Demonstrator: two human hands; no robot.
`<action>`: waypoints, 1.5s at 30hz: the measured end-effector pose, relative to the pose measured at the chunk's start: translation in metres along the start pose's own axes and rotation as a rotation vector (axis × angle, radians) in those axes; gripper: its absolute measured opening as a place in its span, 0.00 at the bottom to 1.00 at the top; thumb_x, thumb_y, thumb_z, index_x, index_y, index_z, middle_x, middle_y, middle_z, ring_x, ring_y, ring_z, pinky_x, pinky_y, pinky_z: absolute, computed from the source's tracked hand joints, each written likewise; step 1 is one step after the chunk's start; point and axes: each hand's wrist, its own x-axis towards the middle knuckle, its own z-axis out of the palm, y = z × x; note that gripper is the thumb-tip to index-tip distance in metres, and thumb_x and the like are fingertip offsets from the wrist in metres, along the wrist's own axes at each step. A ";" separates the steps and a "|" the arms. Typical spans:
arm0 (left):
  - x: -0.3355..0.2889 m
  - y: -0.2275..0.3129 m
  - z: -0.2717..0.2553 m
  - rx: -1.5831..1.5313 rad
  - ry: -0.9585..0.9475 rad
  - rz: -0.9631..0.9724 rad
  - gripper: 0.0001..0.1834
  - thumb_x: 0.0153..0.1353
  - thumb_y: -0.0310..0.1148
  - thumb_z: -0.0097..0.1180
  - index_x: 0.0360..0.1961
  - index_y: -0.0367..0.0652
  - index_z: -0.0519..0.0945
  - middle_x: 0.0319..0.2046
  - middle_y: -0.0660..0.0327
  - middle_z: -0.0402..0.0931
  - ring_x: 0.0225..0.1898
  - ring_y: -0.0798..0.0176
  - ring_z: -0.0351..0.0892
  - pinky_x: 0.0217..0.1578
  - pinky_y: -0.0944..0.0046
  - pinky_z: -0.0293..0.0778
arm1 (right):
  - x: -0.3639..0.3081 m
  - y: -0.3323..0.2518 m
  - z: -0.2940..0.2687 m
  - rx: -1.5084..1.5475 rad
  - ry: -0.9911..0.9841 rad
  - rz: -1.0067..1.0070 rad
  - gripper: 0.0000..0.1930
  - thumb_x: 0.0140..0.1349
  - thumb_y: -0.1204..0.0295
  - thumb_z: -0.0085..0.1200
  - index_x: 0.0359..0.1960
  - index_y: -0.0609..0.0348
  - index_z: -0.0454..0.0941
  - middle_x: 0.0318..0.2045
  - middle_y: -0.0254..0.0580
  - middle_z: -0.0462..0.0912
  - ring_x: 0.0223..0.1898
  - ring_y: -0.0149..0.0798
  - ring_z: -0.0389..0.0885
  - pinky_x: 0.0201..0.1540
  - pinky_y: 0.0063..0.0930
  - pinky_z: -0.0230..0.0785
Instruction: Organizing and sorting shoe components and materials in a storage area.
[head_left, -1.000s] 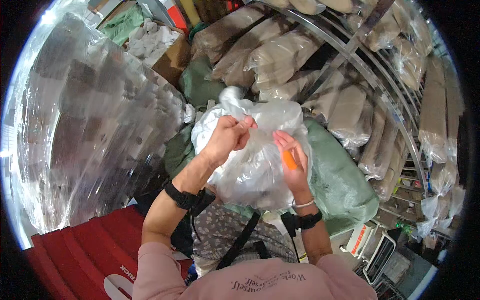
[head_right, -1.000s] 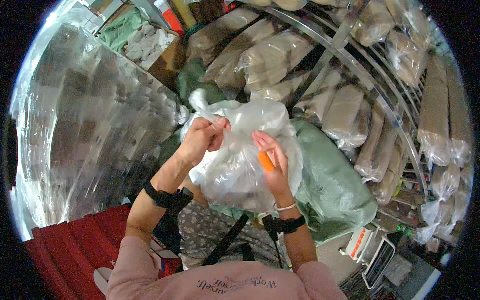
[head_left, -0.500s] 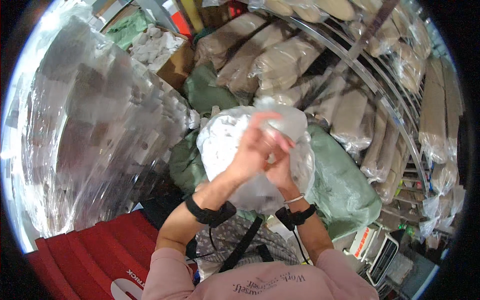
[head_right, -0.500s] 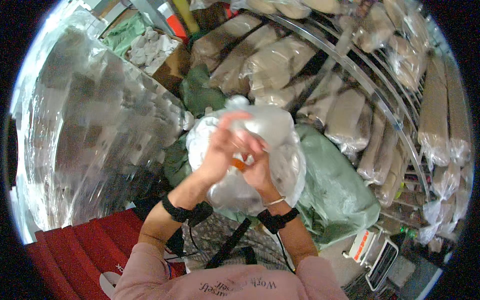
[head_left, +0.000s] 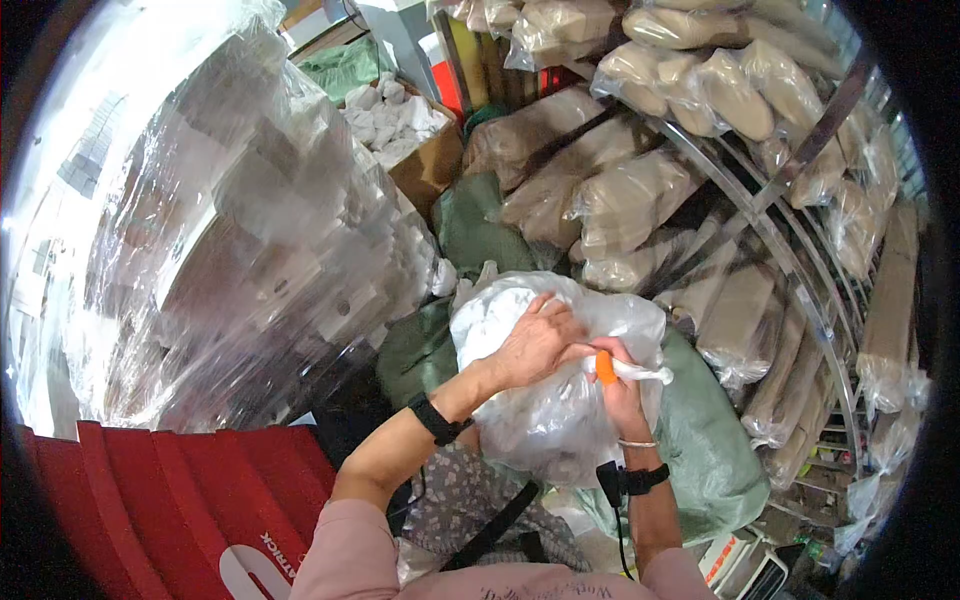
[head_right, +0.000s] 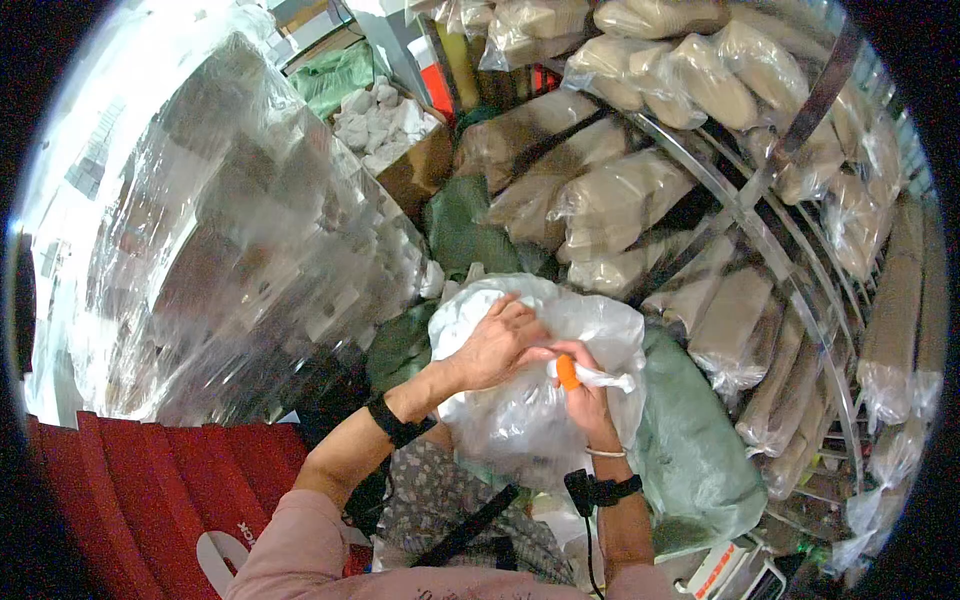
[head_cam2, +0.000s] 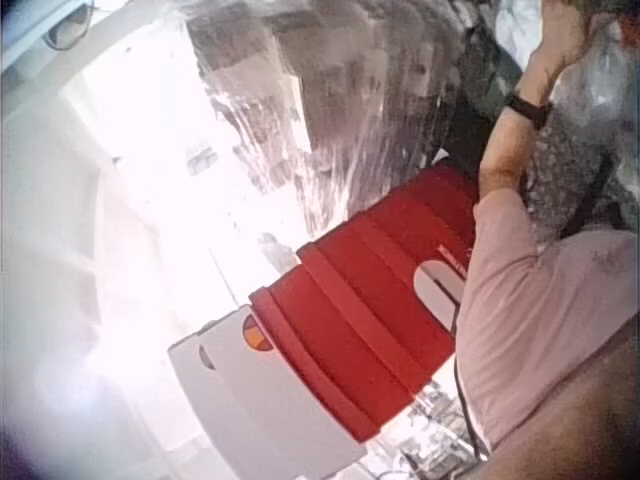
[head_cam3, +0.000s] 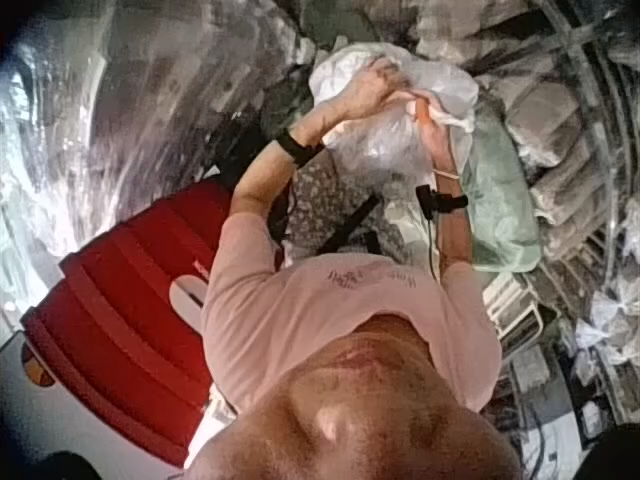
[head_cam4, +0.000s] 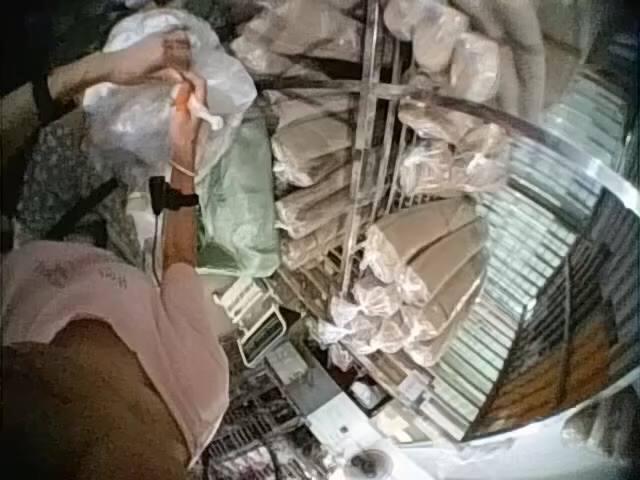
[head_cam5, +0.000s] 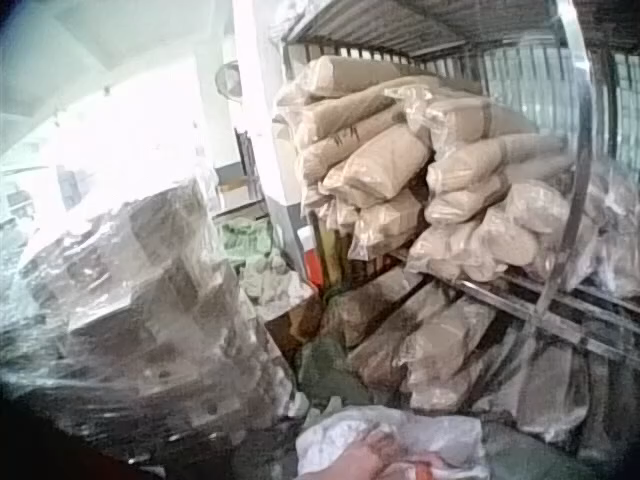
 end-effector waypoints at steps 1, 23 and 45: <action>0.002 0.002 -0.004 -0.004 0.004 0.012 0.21 0.57 0.42 0.51 0.46 0.37 0.71 0.42 0.54 0.74 0.41 0.56 0.73 0.45 0.58 0.67 | 0.001 -0.006 0.008 0.195 0.113 0.014 0.09 0.64 0.68 0.42 0.38 0.60 0.71 0.25 0.31 0.72 0.25 0.23 0.68 0.28 0.16 0.61; 0.013 0.005 0.031 -0.726 -0.050 -0.320 0.05 0.50 0.28 0.55 0.25 0.38 0.76 0.17 0.61 0.73 0.19 0.70 0.70 0.23 0.68 0.68 | 0.019 -0.016 -0.018 -1.177 0.056 -0.531 0.12 0.41 0.82 0.52 0.31 0.66 0.71 0.31 0.51 0.72 0.29 0.51 0.71 0.32 0.39 0.63; 0.034 -0.024 0.036 -0.720 -0.487 0.096 0.13 0.55 0.23 0.50 0.44 0.41 0.74 0.37 0.55 0.74 0.42 0.54 0.73 0.43 0.59 0.68 | 0.017 -0.023 -0.034 -1.194 -0.179 -0.985 0.06 0.41 0.81 0.53 0.19 0.61 0.68 0.18 0.37 0.64 0.21 0.35 0.68 0.24 0.26 0.62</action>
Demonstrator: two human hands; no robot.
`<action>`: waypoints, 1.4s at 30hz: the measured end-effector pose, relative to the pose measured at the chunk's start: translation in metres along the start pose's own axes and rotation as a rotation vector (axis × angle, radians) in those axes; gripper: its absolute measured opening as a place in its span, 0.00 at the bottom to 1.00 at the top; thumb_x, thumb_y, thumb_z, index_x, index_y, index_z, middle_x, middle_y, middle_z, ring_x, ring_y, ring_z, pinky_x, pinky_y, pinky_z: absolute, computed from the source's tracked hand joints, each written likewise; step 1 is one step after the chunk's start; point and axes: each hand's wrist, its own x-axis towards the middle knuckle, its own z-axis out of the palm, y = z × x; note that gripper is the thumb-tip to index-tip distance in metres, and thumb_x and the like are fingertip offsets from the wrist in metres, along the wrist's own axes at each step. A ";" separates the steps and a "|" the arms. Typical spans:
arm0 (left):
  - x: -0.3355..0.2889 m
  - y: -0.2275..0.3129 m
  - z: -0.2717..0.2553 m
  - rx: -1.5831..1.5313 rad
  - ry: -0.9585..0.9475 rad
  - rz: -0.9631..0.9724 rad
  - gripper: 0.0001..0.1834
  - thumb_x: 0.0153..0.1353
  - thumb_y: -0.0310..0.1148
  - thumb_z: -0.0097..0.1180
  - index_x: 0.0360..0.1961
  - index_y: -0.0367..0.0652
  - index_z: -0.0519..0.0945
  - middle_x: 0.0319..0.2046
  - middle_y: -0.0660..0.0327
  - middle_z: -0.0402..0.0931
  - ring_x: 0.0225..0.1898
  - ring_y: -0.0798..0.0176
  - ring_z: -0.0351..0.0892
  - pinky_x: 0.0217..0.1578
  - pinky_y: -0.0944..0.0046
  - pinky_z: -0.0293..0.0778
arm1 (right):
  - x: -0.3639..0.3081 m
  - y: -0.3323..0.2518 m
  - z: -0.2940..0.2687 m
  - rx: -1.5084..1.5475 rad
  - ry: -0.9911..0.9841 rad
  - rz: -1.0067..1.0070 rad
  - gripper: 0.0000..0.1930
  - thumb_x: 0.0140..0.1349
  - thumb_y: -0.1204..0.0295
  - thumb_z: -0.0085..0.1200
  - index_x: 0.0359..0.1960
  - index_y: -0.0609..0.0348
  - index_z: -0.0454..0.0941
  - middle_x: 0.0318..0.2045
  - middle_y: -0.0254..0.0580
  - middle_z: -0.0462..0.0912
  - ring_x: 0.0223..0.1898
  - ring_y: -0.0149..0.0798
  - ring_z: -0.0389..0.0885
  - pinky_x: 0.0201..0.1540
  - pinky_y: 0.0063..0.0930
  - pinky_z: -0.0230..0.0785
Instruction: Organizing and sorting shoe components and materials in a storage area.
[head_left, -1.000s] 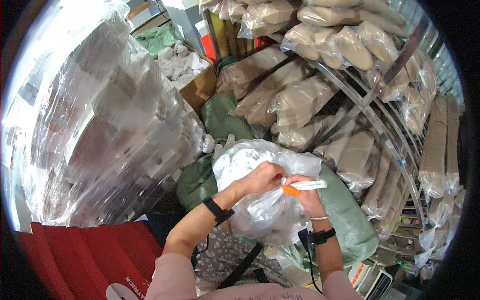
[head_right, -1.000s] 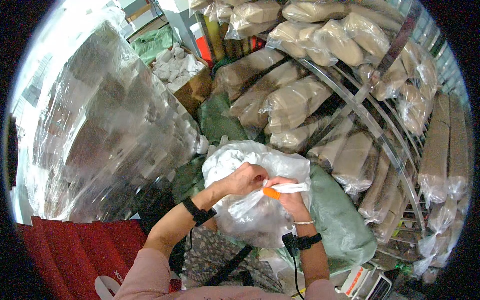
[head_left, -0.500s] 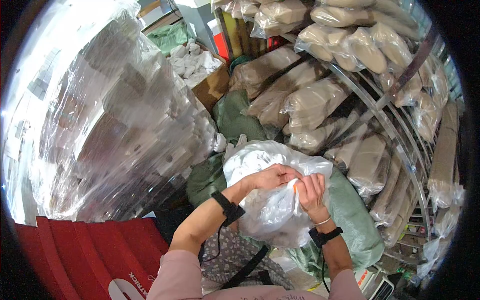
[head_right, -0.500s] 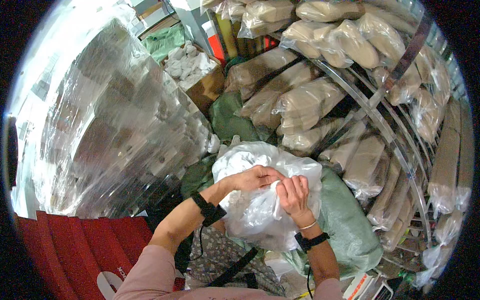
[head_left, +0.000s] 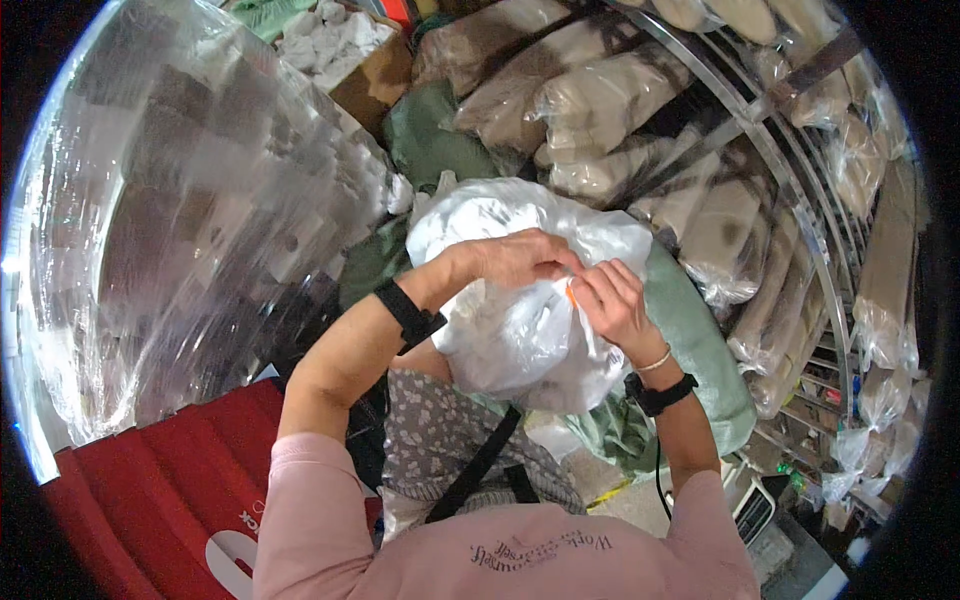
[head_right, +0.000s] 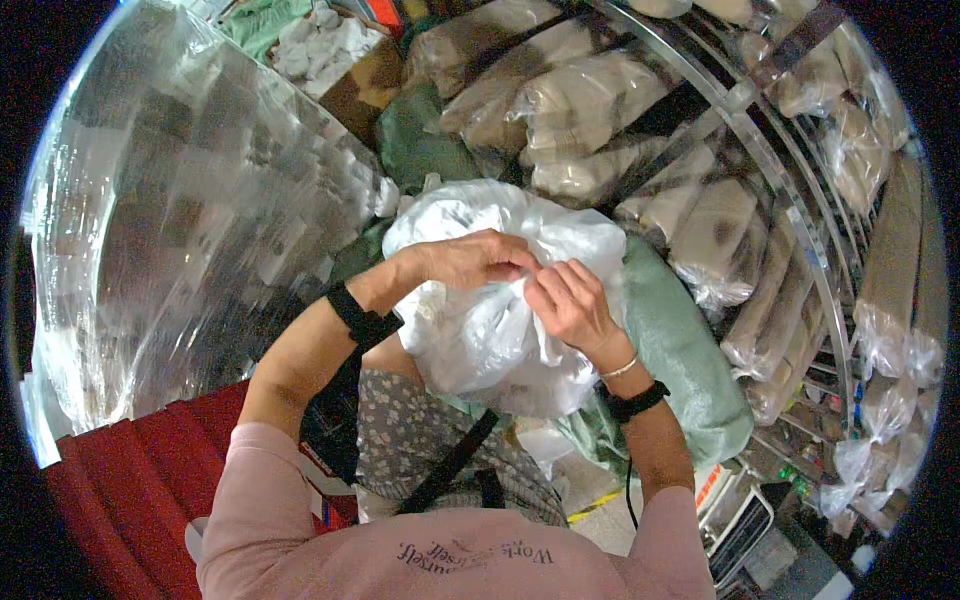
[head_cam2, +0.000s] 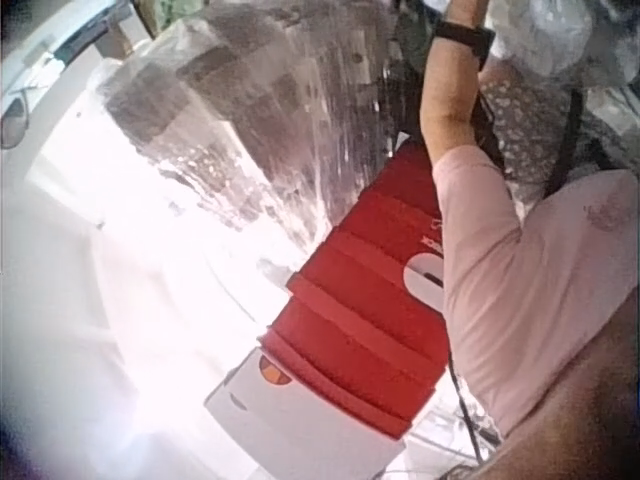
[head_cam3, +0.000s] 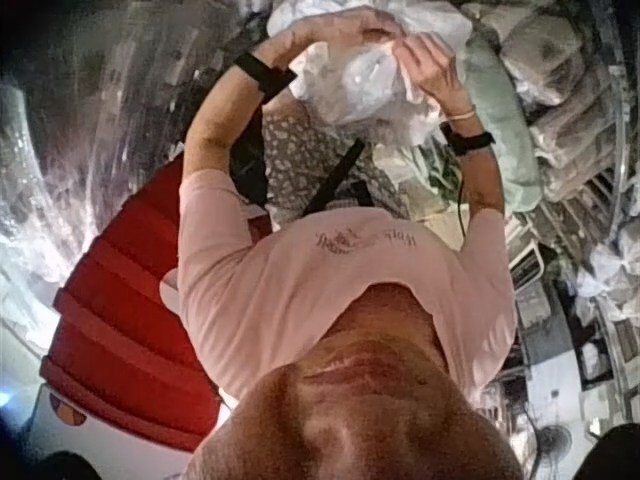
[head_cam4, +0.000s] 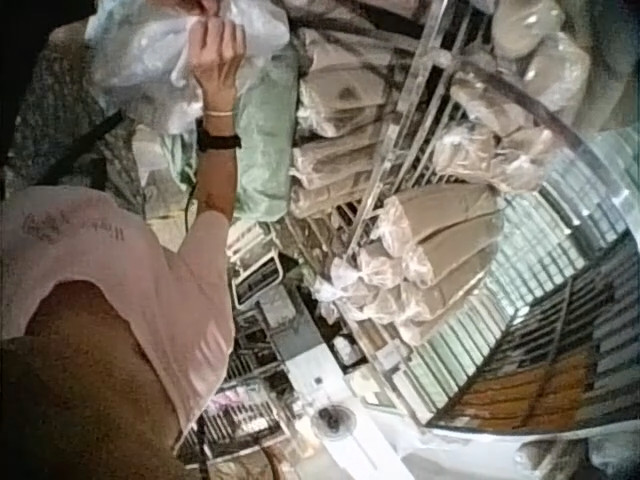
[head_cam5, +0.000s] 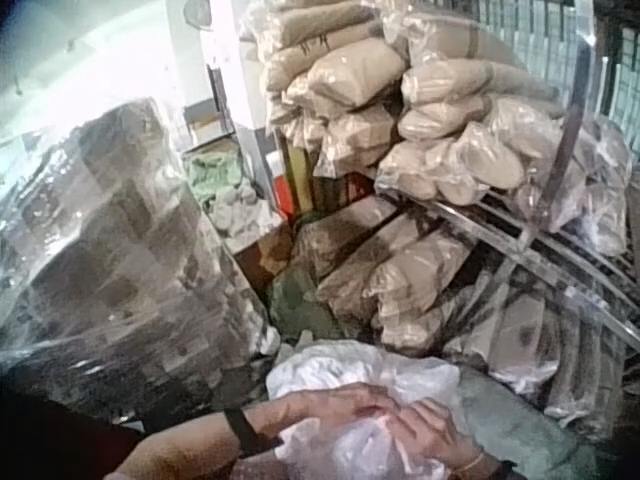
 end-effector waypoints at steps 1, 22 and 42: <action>0.002 0.000 0.000 -0.010 -0.001 0.001 0.13 0.55 0.23 0.50 0.44 0.41 0.74 0.37 0.55 0.74 0.42 0.54 0.73 0.43 0.59 0.68 | -0.003 0.002 0.003 -0.040 0.000 -0.008 0.06 0.40 0.81 0.53 0.18 0.61 0.67 0.17 0.36 0.63 0.21 0.34 0.67 0.23 0.26 0.61; 0.014 0.007 -0.004 0.823 0.375 0.114 0.10 0.39 0.31 0.53 0.22 0.39 0.68 0.23 0.56 0.67 0.24 0.52 0.71 0.27 0.57 0.70 | -0.038 -0.002 -0.011 0.144 -0.174 0.012 0.06 0.41 0.77 0.52 0.23 0.60 0.71 0.21 0.35 0.68 0.26 0.35 0.71 0.33 0.28 0.66; -0.149 -0.074 0.088 -0.629 1.881 -0.796 0.18 0.52 0.28 0.56 0.45 0.39 0.70 0.32 0.65 0.70 0.32 0.71 0.68 0.34 0.70 0.67 | -0.158 0.108 -0.046 0.222 -0.005 0.668 0.13 0.57 0.68 0.47 0.42 0.62 0.72 0.36 0.42 0.77 0.35 0.36 0.75 0.39 0.28 0.70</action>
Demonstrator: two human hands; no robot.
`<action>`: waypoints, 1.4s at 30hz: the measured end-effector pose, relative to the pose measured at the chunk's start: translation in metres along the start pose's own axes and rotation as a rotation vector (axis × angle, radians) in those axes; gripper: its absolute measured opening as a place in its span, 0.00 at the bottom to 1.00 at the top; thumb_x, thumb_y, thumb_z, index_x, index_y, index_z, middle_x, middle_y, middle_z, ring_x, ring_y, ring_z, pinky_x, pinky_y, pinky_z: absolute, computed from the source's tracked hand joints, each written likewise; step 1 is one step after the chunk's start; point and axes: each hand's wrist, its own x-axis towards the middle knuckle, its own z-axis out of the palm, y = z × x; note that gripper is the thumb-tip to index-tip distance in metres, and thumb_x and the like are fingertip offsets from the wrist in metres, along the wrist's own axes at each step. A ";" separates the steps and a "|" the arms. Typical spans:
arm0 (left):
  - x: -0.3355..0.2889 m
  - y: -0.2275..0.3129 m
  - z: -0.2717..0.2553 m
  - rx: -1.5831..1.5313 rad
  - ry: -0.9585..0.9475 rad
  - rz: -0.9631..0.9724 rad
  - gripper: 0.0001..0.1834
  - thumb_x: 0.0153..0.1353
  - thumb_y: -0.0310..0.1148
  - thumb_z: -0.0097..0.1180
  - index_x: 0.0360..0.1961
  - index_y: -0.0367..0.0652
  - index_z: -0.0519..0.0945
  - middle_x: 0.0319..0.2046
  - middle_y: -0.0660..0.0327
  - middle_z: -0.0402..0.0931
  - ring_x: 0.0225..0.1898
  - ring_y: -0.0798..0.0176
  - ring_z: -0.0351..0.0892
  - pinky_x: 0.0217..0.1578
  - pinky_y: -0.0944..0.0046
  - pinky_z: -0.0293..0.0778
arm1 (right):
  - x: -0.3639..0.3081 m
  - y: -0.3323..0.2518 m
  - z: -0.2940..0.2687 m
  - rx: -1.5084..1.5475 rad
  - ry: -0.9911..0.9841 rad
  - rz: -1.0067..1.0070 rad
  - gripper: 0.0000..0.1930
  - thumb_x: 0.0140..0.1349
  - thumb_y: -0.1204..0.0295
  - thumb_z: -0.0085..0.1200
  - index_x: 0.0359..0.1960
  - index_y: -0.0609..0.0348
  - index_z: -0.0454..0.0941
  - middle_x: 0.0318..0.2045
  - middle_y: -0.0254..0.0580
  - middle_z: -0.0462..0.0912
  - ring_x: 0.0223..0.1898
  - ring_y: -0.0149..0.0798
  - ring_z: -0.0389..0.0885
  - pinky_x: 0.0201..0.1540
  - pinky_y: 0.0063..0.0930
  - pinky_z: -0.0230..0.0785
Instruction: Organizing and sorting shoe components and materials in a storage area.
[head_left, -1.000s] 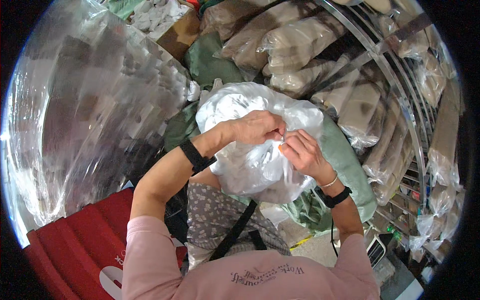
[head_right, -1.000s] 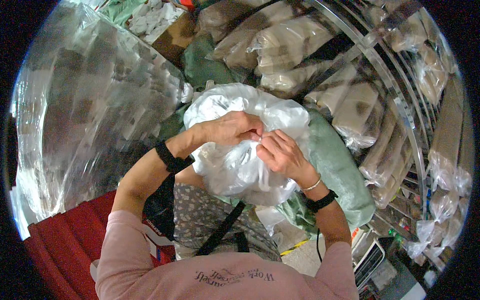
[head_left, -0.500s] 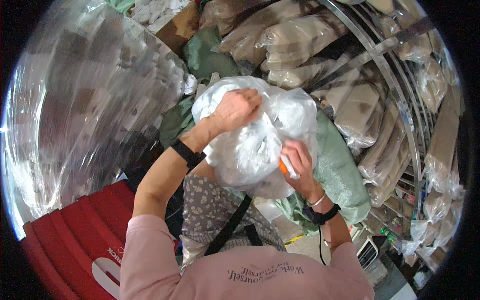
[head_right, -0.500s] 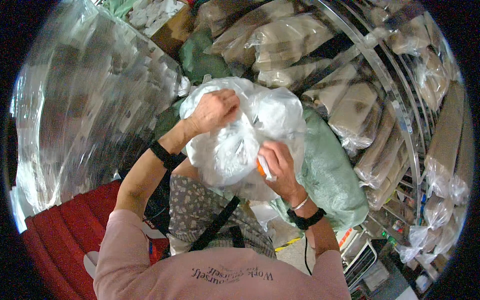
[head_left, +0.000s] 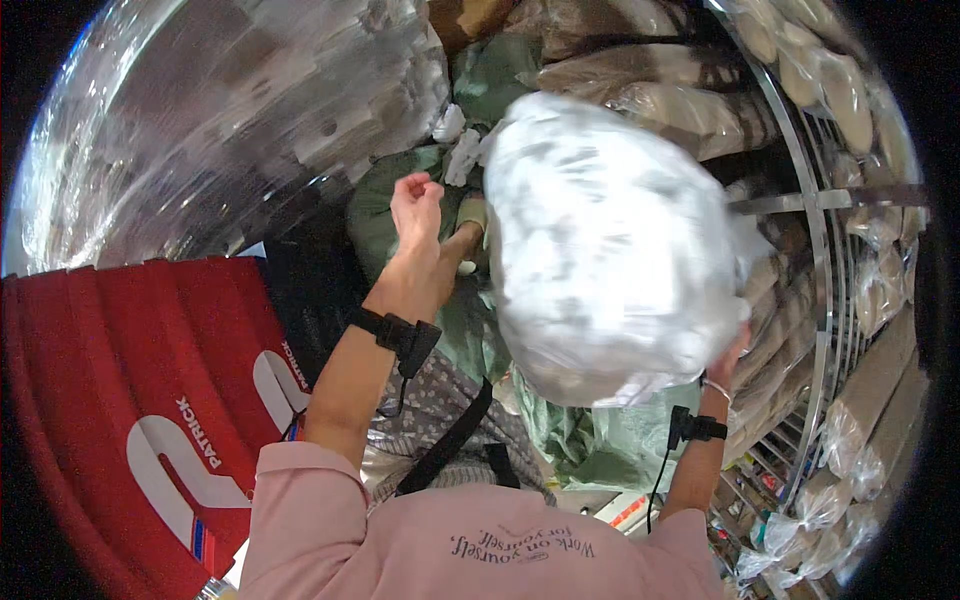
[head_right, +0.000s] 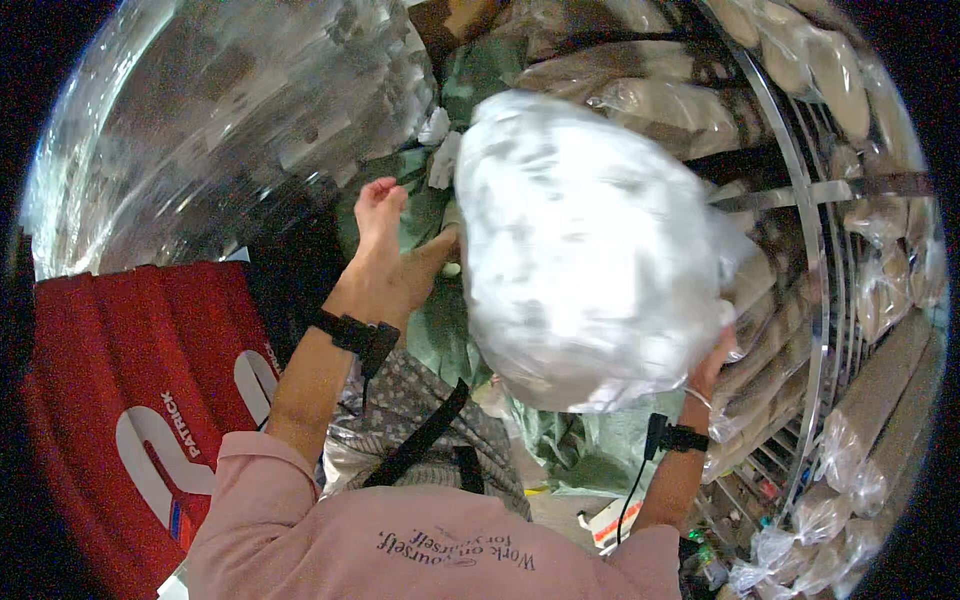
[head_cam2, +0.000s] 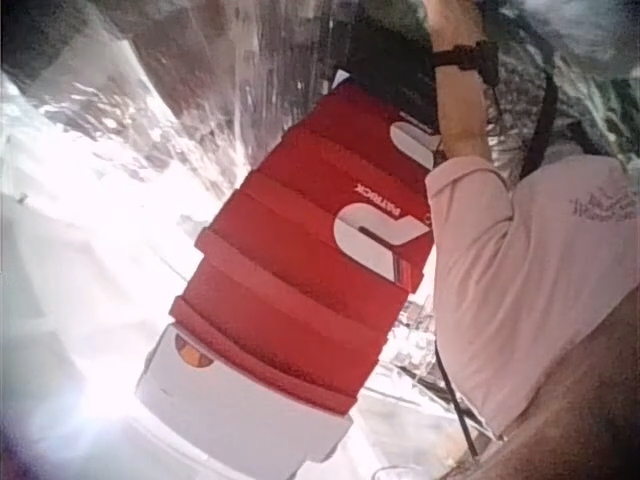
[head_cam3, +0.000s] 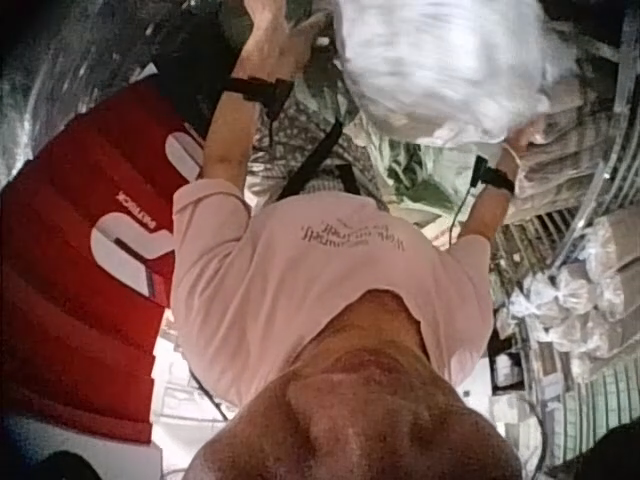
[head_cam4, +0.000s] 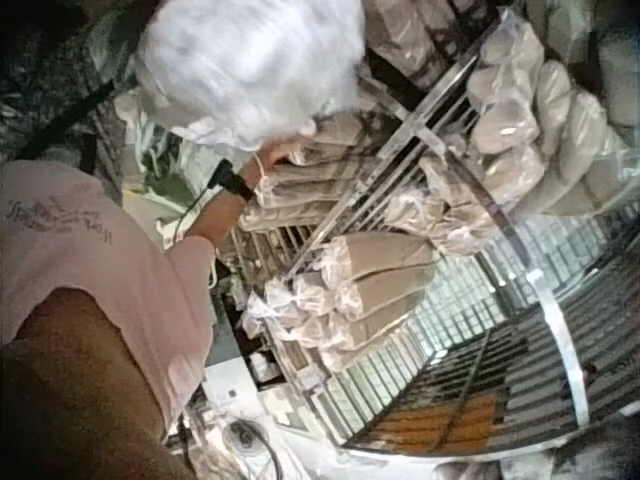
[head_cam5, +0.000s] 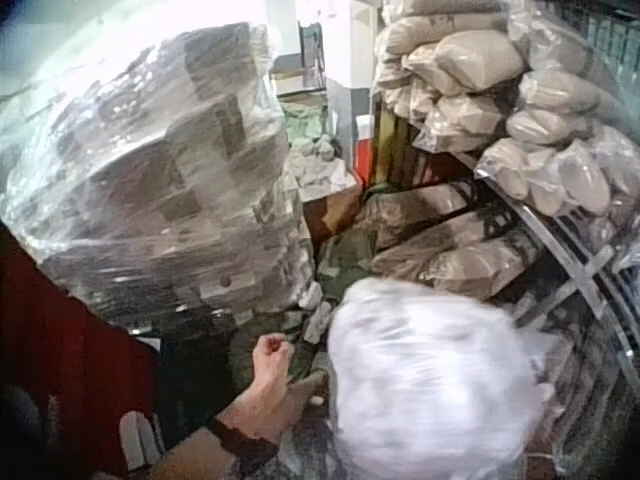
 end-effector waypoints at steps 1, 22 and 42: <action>-0.007 -0.006 0.004 -0.007 0.001 -0.010 0.18 0.52 0.28 0.56 0.45 0.39 0.70 0.32 0.65 0.70 0.32 0.71 0.68 0.34 0.70 0.67 | -0.006 0.003 -0.012 -0.163 -0.072 -0.004 0.15 0.60 0.65 0.45 0.42 0.63 0.72 0.39 0.40 0.76 0.37 0.35 0.75 0.40 0.28 0.70; -0.128 -0.019 0.071 0.044 -1.168 0.211 0.37 0.47 0.39 0.61 0.56 0.39 0.57 0.54 0.54 0.59 0.59 0.57 0.55 0.57 0.60 0.52 | -0.149 0.018 0.060 0.098 0.006 -0.048 0.15 0.58 0.66 0.46 0.43 0.64 0.70 0.38 0.46 0.76 0.39 0.41 0.75 0.41 0.33 0.69; -0.250 0.172 0.139 0.123 -1.039 0.573 0.35 0.43 0.37 0.65 0.52 0.37 0.66 0.45 0.55 0.70 0.44 0.57 0.72 0.45 0.61 0.70 | -0.100 0.045 0.171 0.406 0.750 0.473 0.17 0.56 0.68 0.46 0.45 0.65 0.69 0.37 0.51 0.77 0.42 0.47 0.75 0.42 0.37 0.69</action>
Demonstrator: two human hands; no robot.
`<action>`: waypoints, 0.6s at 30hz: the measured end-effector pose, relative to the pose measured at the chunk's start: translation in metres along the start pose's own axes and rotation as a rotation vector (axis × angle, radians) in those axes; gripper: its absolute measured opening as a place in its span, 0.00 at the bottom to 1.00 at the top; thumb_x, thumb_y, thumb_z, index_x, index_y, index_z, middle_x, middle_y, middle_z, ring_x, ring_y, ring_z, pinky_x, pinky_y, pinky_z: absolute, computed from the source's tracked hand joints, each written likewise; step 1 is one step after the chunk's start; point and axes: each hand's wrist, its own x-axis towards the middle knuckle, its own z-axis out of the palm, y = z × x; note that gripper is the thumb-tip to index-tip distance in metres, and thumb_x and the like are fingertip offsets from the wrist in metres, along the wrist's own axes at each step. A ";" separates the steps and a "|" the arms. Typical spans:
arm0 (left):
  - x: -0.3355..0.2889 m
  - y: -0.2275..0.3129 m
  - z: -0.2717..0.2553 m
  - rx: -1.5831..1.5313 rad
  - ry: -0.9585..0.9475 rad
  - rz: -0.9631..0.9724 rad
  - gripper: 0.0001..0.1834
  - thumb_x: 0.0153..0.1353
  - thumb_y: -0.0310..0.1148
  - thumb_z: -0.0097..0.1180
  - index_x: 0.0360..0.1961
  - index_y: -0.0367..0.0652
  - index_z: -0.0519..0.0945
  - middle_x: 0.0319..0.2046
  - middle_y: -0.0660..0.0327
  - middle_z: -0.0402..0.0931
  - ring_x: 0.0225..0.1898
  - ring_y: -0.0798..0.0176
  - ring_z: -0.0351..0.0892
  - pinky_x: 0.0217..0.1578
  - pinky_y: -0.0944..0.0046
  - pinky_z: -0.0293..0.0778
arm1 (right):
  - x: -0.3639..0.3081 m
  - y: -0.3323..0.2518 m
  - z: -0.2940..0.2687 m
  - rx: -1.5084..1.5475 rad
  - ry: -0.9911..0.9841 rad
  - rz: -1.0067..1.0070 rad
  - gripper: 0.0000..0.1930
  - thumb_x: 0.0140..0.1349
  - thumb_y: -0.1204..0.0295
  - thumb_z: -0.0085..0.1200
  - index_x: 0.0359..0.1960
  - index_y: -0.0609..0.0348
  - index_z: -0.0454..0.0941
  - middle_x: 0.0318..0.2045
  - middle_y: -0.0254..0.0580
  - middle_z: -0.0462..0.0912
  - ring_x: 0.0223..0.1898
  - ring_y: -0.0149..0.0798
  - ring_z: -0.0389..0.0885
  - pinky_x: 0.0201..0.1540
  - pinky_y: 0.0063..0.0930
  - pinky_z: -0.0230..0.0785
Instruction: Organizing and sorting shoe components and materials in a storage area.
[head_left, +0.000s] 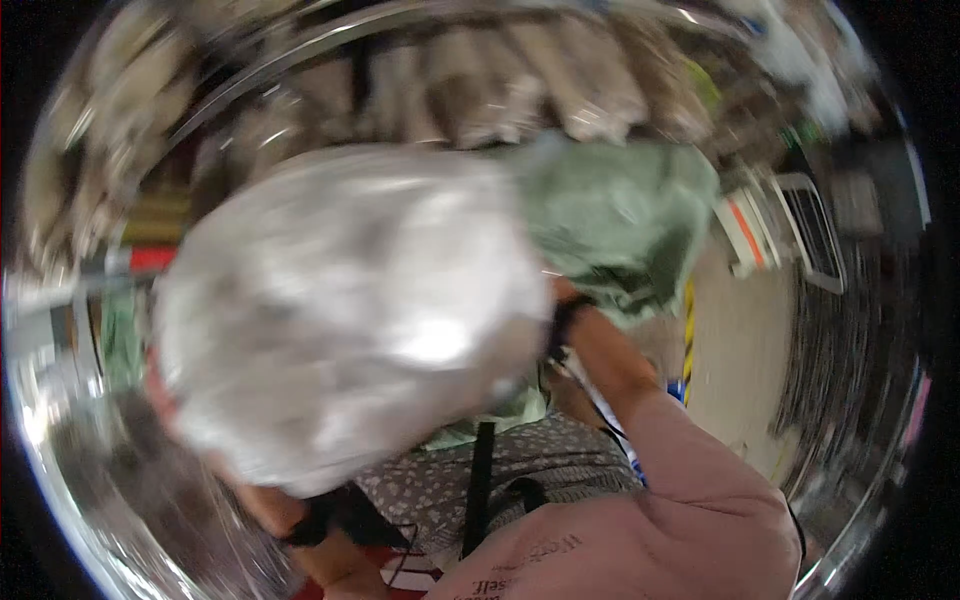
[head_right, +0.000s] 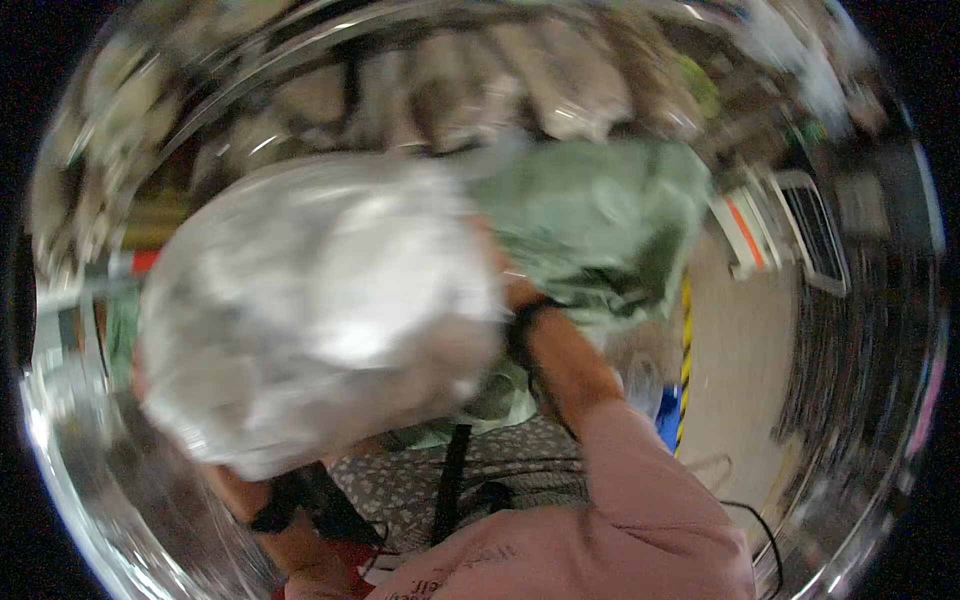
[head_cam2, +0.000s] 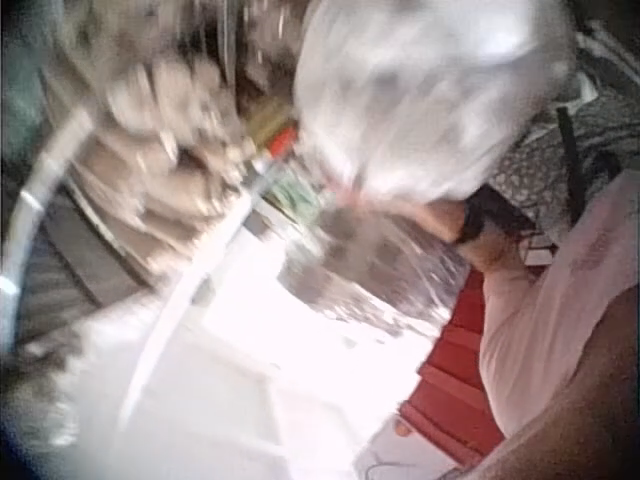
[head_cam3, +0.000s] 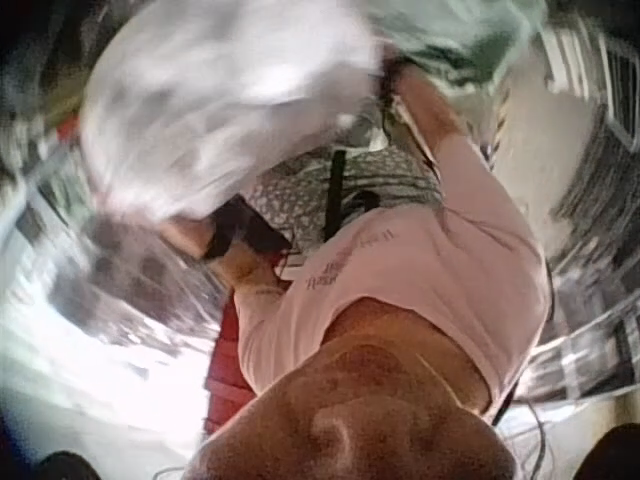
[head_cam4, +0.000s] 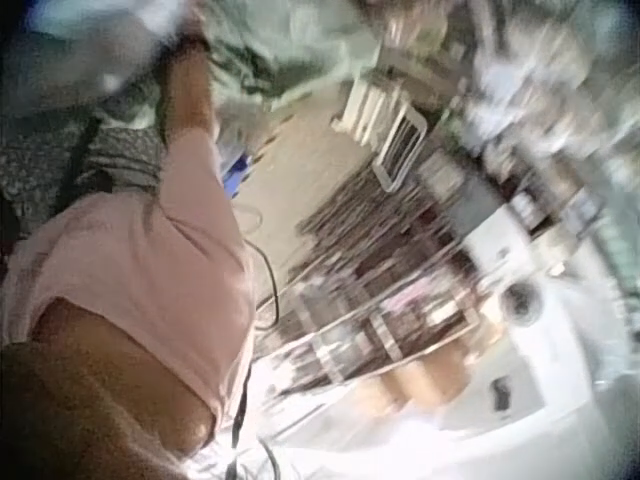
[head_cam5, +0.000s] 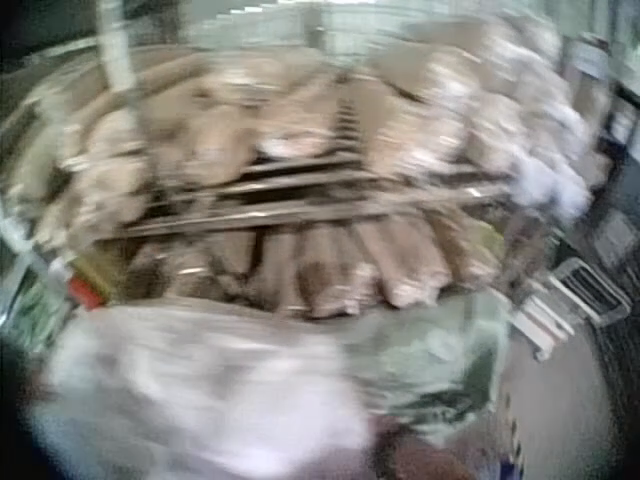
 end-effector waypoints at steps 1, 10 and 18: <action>-0.011 -0.002 0.002 0.096 -0.082 -0.046 0.35 0.44 0.39 0.62 0.53 0.37 0.65 0.46 0.54 0.69 0.45 0.56 0.71 0.46 0.60 0.69 | 0.012 0.007 0.005 -0.010 0.082 0.040 0.17 0.56 0.68 0.46 0.45 0.65 0.69 0.37 0.52 0.77 0.42 0.47 0.75 0.43 0.37 0.69; -0.014 -0.056 -0.044 1.141 -0.278 -0.226 0.36 0.55 0.54 0.37 0.58 0.37 0.61 0.55 0.46 0.59 0.54 0.47 0.61 0.51 0.53 0.61 | -0.247 -0.030 -0.172 -0.409 0.304 0.558 0.18 0.46 0.79 0.55 0.42 0.58 0.72 0.41 0.49 0.74 0.44 0.53 0.73 0.46 0.39 0.67; -0.057 -0.120 0.001 1.543 -0.177 -0.254 0.37 0.60 0.58 0.28 0.58 0.38 0.60 0.57 0.44 0.57 0.55 0.45 0.59 0.52 0.51 0.60 | -0.531 0.067 -0.280 -0.792 0.252 1.406 0.57 0.33 0.54 0.70 0.62 0.64 0.44 0.56 0.61 0.57 0.57 0.58 0.58 0.59 0.39 0.56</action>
